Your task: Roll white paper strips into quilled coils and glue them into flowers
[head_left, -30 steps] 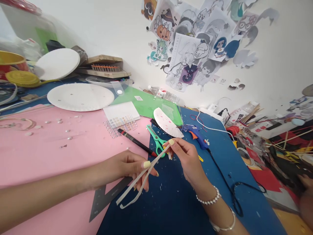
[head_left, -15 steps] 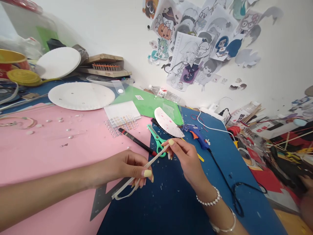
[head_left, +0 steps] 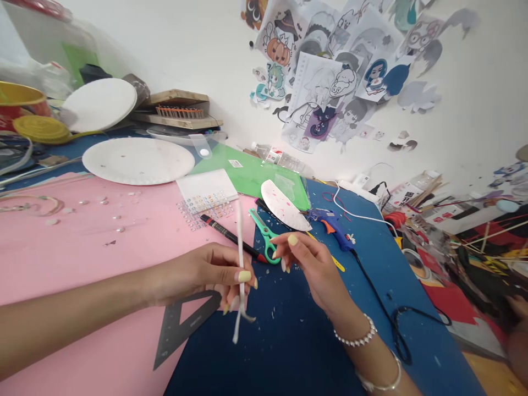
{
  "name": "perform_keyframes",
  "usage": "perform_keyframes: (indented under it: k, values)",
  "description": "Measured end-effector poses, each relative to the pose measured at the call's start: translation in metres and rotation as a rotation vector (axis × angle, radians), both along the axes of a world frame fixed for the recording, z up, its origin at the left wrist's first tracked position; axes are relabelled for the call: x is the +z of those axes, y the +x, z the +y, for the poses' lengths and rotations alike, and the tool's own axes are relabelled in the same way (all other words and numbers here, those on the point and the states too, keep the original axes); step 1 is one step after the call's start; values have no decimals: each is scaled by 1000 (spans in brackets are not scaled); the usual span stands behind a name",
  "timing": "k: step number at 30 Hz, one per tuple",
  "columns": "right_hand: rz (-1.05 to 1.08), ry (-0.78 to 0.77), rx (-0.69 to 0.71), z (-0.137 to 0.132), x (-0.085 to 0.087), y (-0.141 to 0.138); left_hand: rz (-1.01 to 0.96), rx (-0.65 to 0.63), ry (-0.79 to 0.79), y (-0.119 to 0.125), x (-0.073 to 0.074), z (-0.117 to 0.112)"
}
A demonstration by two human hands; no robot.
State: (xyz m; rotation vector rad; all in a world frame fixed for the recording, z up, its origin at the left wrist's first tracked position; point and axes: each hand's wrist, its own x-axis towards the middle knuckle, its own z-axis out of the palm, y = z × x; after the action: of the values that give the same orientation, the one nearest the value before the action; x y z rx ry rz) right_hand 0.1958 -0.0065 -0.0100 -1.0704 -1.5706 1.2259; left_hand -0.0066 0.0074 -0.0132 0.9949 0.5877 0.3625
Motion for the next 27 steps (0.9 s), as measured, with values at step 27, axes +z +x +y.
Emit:
perform_keyframes:
  k: [27]
  values:
    - [-413,68,193,-4,2,-3,28,367,37,2,-6,4]
